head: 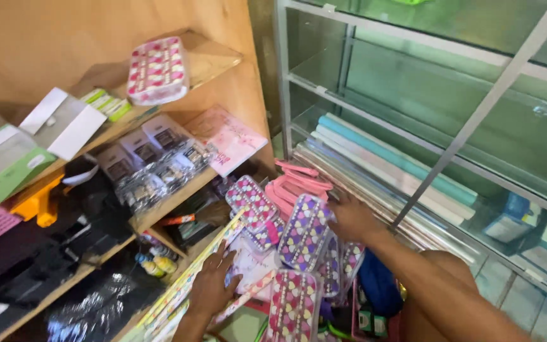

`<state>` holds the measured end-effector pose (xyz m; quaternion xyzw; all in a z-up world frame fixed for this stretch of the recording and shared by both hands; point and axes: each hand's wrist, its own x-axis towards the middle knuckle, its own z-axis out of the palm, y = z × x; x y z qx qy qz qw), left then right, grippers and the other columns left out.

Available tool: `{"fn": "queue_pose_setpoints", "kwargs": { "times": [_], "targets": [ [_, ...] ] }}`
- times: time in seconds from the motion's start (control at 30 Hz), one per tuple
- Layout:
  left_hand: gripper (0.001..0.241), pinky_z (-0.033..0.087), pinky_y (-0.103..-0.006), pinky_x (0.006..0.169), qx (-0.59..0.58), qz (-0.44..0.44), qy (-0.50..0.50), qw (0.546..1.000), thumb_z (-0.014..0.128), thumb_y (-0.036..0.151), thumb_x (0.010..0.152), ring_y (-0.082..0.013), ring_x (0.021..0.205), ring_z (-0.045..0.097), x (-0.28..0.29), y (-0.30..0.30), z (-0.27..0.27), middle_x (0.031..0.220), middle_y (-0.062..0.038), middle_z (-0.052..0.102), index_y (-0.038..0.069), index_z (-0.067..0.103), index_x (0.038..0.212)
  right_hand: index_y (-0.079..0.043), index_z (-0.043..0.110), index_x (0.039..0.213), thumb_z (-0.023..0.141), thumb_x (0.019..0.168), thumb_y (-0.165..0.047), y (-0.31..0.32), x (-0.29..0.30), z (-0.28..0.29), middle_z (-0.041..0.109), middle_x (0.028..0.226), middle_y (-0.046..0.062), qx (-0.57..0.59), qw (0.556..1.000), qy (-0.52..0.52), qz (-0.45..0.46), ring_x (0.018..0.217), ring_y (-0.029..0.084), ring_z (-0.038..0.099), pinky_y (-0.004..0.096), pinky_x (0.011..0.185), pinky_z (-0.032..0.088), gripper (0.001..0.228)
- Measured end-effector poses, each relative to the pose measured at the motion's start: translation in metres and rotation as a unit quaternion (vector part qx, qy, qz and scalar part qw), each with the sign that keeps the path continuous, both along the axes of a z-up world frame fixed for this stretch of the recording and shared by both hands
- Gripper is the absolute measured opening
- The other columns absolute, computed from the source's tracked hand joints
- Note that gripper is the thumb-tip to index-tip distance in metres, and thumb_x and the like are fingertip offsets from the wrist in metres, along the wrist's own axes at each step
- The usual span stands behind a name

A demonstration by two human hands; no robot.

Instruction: The person sits on the floor and organizes various rolls of wrapping paper. They pick up rolls with different patterns, unroll them slightly to check the design, and place them into a glass display cabinet.

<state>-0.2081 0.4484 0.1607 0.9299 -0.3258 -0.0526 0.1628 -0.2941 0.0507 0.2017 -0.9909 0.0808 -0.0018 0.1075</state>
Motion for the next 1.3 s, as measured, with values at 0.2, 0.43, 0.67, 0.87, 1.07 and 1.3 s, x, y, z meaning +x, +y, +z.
{"fn": "queue_pose_setpoints", "kwargs": {
  "times": [0.2, 0.43, 0.67, 0.87, 1.07, 1.3],
  "targets": [
    [0.065, 0.041, -0.0461, 0.113, -0.019, 0.086, 0.037, 0.995, 0.075, 0.042, 0.085, -0.0387, 0.139, 0.046, -0.034, 0.037, -0.005, 0.164, -0.015, 0.031, 0.014, 0.056, 0.141, -0.018, 0.061, 0.136, 0.074, 0.082, -0.038, 0.023, 0.014, 0.002, 0.045, 0.149, 0.014, -0.003, 0.999, -0.051, 0.013, 0.142, 0.039, 0.04, 0.061, 0.108, 0.038, 0.059],
    [0.068, 0.041, -0.0471, 0.112, -0.008, 0.125, 0.049, 0.991, 0.075, 0.044, 0.084, -0.0391, 0.14, 0.044, -0.049, 0.056, 0.007, 0.162, -0.015, 0.034, 0.017, 0.054, 0.143, -0.014, 0.065, 0.128, 0.075, 0.078, -0.03, 0.059, 0.014, -0.017, 0.053, 0.143, 0.015, 0.044, 0.967, -0.165, 0.19, 0.133, 0.037, 0.049, 0.052, 0.103, 0.045, 0.053],
    [0.068, 0.046, -0.0493, 0.108, -0.025, 0.159, 0.065, 0.985, 0.074, 0.047, 0.086, -0.0401, 0.13, 0.055, -0.049, 0.081, -0.006, 0.145, -0.016, 0.055, 0.016, 0.054, 0.143, -0.008, 0.064, 0.127, 0.072, 0.083, -0.027, 0.071, 0.01, -0.03, 0.061, 0.135, 0.016, 0.048, 0.945, -0.119, 0.3, 0.128, 0.035, 0.055, 0.048, 0.104, 0.046, 0.048],
    [0.054, 0.051, -0.0524, 0.094, -0.023, 0.214, 0.068, 0.974, 0.074, 0.048, 0.088, -0.041, 0.114, 0.063, -0.048, 0.072, -0.008, 0.121, -0.02, 0.064, 0.01, 0.051, 0.12, -0.008, 0.063, 0.128, 0.072, 0.083, -0.028, 0.067, 0.012, -0.03, 0.063, 0.134, 0.014, 0.035, 0.955, -0.06, 0.289, 0.129, 0.033, 0.055, 0.046, 0.107, 0.045, 0.049],
    [0.045, 0.047, -0.0539, 0.098, -0.005, 0.249, 0.059, 0.967, 0.066, 0.038, 0.093, -0.0403, 0.107, 0.066, -0.045, 0.078, -0.014, 0.11, -0.021, 0.07, 0.012, 0.048, 0.125, -0.013, 0.065, 0.13, 0.073, 0.082, -0.03, 0.074, 0.009, -0.032, 0.065, 0.132, 0.012, 0.042, 0.955, -0.039, 0.292, 0.127, 0.032, 0.057, 0.044, 0.104, 0.047, 0.052],
    [0.064, 0.035, -0.0535, 0.116, 0.042, 0.244, 0.033, 0.968, 0.054, 0.022, 0.091, -0.0413, 0.091, 0.072, -0.036, 0.101, -0.047, 0.088, -0.025, 0.074, 0.015, 0.04, 0.153, -0.013, 0.068, 0.125, 0.074, 0.082, -0.03, 0.065, 0.02, -0.051, 0.069, 0.126, 0.013, 0.072, 0.945, -0.036, 0.317, 0.117, 0.034, 0.064, 0.044, 0.099, 0.052, 0.046]
  ]
}}
